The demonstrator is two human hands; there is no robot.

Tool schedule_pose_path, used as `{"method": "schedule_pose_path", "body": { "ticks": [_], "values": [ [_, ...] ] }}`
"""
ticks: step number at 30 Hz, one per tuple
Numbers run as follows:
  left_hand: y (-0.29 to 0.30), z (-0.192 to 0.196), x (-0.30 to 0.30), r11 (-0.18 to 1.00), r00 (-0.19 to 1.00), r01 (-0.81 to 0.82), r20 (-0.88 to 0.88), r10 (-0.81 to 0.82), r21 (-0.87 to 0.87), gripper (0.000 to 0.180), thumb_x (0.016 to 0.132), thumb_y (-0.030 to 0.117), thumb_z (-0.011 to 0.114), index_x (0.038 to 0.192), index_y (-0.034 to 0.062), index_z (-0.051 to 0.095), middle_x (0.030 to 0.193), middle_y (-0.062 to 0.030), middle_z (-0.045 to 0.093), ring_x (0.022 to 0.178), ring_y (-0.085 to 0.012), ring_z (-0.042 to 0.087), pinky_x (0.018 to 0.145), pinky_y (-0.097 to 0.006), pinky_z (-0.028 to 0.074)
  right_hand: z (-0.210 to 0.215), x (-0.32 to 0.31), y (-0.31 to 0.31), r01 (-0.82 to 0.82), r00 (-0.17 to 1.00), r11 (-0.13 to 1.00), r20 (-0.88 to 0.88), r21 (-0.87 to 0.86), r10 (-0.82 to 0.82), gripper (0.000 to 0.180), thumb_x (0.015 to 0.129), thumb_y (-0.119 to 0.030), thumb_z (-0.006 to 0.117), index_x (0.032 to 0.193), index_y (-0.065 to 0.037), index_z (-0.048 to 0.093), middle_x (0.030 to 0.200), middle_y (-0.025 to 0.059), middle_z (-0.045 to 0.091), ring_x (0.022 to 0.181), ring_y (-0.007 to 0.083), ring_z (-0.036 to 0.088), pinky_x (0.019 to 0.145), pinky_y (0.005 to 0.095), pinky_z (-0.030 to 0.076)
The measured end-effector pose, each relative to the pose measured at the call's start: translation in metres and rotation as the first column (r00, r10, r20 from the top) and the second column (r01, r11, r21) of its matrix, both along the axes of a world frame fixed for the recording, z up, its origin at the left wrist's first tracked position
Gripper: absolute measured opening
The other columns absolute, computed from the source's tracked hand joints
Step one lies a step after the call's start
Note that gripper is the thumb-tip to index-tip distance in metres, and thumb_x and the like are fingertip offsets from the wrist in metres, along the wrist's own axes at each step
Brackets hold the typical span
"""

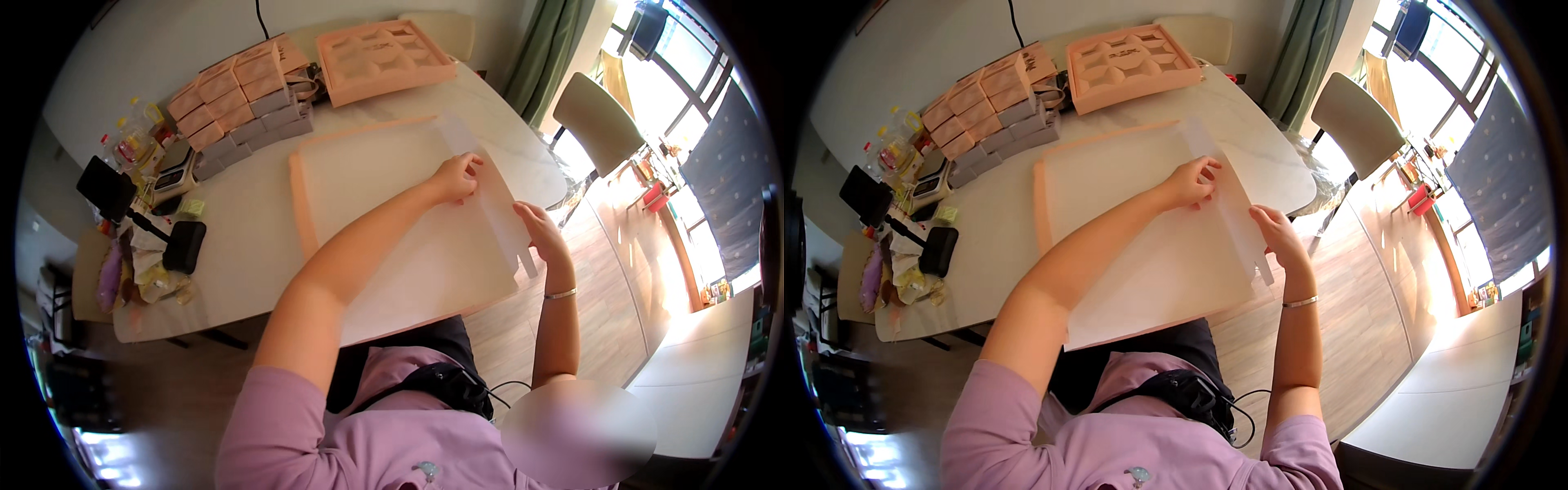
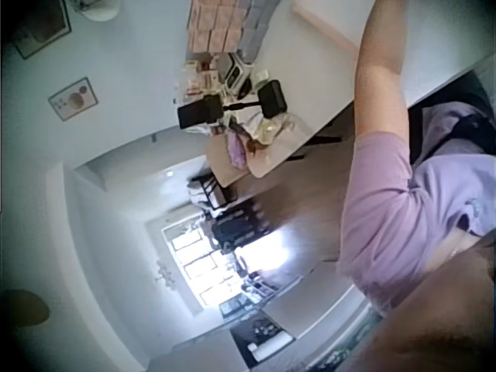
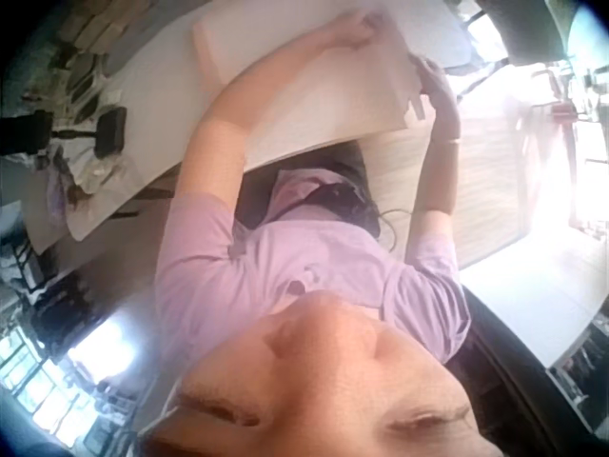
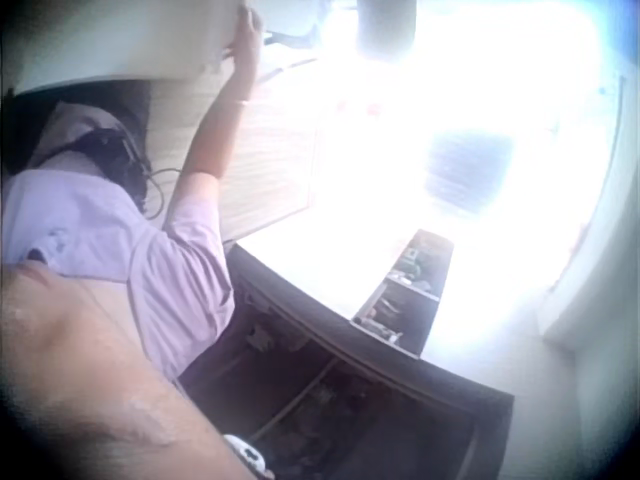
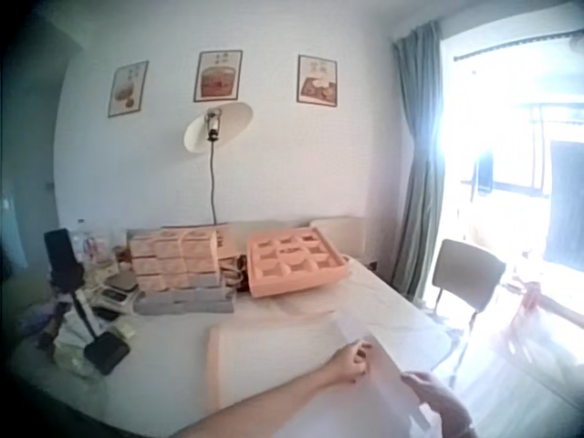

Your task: The person assembles a rectangular frame by hand using a large white sheet of paper and strips of light brown tape. They place the paper on a table, apply tape to the edges to form a border, and fold the tape over the corners to secure the structure.

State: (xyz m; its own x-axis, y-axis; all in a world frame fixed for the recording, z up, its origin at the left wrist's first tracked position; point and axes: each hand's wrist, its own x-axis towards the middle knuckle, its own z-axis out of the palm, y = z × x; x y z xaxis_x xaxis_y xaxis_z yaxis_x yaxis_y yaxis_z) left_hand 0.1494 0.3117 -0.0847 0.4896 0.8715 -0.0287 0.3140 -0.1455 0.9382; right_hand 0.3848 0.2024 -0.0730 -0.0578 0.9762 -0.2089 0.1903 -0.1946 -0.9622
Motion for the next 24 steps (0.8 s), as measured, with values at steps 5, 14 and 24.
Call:
{"method": "schedule_pose_path", "body": {
  "ticks": [5, 14, 24],
  "values": [
    [0.015, -0.017, 0.026, 0.974, 0.966, -0.047, -0.238, 0.101, 0.22, 0.055, 0.09, 0.013, 0.066, 0.144, 0.0204, 0.06, 0.135, -0.0145, 0.048, 0.094, -0.0259, 0.069, 0.078, -0.042, 0.063, -0.009, 0.022, 0.027, -0.069, 0.914, 0.947, 0.399, 0.313, -0.065, 0.031, 0.092, -0.022, 0.072, 0.111, 0.002, 0.075, 0.08, 0.0064, 0.072, 0.069, 0.0162, 0.068, 0.062, 0.0318, 0.054],
    [0.032, -0.032, 0.015, 0.654, 0.652, 0.325, -0.663, 0.367, 0.683, 0.054, 0.104, 0.035, 0.057, 0.154, 0.0155, 0.051, 0.165, -0.0075, 0.038, 0.153, -0.0297, 0.034, 0.124, -0.05, 0.031, -0.028, 0.026, 0.063, 0.041, 0.914, 0.953, 0.374, 0.3, -0.157, 0.033, 0.086, -0.022, 0.078, 0.11, 0.0, 0.077, 0.078, 0.0108, 0.072, 0.069, 0.0181, 0.069, 0.064, 0.0327, 0.055],
    [0.036, -0.044, -0.004, 0.761, 0.794, 0.331, -0.6, 0.094, 0.558, 0.056, 0.107, 0.04, 0.052, 0.156, 0.013, 0.049, 0.168, -0.0076, 0.037, 0.157, -0.0252, 0.029, 0.128, -0.047, 0.022, -0.035, 0.025, 0.05, -0.007, 0.938, 0.976, 0.34, 0.216, -0.068, 0.023, 0.086, -0.018, 0.075, 0.093, 0.004, 0.073, 0.071, 0.0075, 0.068, 0.064, 0.0148, 0.065, 0.06, 0.0311, 0.052]
  ]
}}
